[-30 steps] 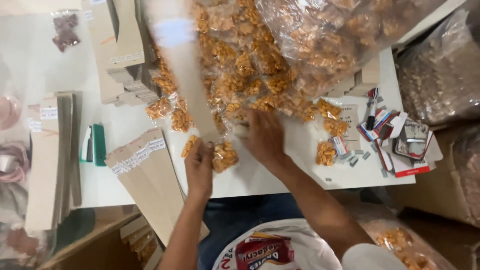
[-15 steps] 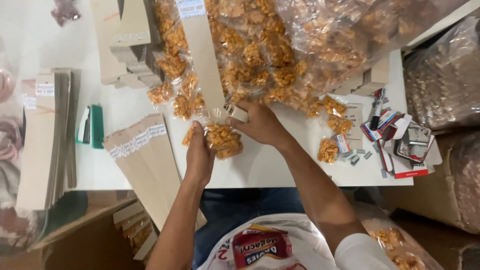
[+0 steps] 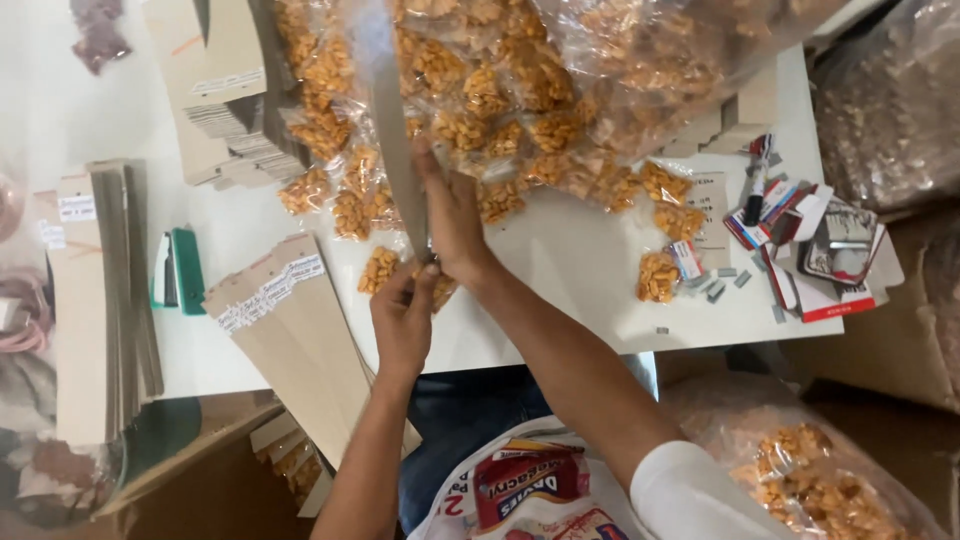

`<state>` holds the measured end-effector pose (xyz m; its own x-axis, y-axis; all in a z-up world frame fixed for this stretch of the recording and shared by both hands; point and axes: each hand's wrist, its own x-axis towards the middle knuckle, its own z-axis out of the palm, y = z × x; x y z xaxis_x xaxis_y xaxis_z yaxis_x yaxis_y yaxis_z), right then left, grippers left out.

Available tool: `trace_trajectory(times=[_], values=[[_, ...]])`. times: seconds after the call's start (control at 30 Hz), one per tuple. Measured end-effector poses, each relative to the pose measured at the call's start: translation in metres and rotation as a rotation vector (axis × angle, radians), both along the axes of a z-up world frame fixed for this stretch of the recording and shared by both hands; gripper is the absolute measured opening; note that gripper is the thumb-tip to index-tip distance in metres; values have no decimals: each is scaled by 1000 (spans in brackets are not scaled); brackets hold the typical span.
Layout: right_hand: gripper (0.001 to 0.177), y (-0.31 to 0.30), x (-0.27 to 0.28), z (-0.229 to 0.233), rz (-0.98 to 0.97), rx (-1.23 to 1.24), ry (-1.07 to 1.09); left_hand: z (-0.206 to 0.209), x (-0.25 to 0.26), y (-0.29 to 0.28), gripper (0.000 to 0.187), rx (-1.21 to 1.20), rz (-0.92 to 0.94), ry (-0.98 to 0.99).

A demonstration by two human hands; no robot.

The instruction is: Attaching cardboard labels to small plastic bags filled with nuts using a handheld stapler at a packaging station.

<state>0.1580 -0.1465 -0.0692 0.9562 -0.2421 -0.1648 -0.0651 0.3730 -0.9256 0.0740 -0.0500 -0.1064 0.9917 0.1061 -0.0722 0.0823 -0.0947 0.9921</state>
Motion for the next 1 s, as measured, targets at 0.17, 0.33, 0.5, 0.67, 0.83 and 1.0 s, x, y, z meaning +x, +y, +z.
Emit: trace_trajectory(times=[0.17, 0.33, 0.5, 0.67, 0.83, 1.0], values=[[29, -22, -13, -35, 80, -324, -141, -21, -8, 9, 17, 7, 27, 74], [12, -74, -5, -72, 18, -1822, -623, -8, 0, 11, 52, -275, 159, 295], [24, -84, 4, -39, 263, -588, -271, -11, 11, 22, 58, -417, 167, 455], [37, -81, -5, -36, 584, -279, -51, 19, 9, 13, 68, -484, 173, 538], [21, -65, 2, -15, 624, -845, -110, 65, 10, 2, 95, -495, 88, 535], [18, -47, -9, -3, 401, -711, -222, -22, 12, 16, 24, -177, 109, 153]])
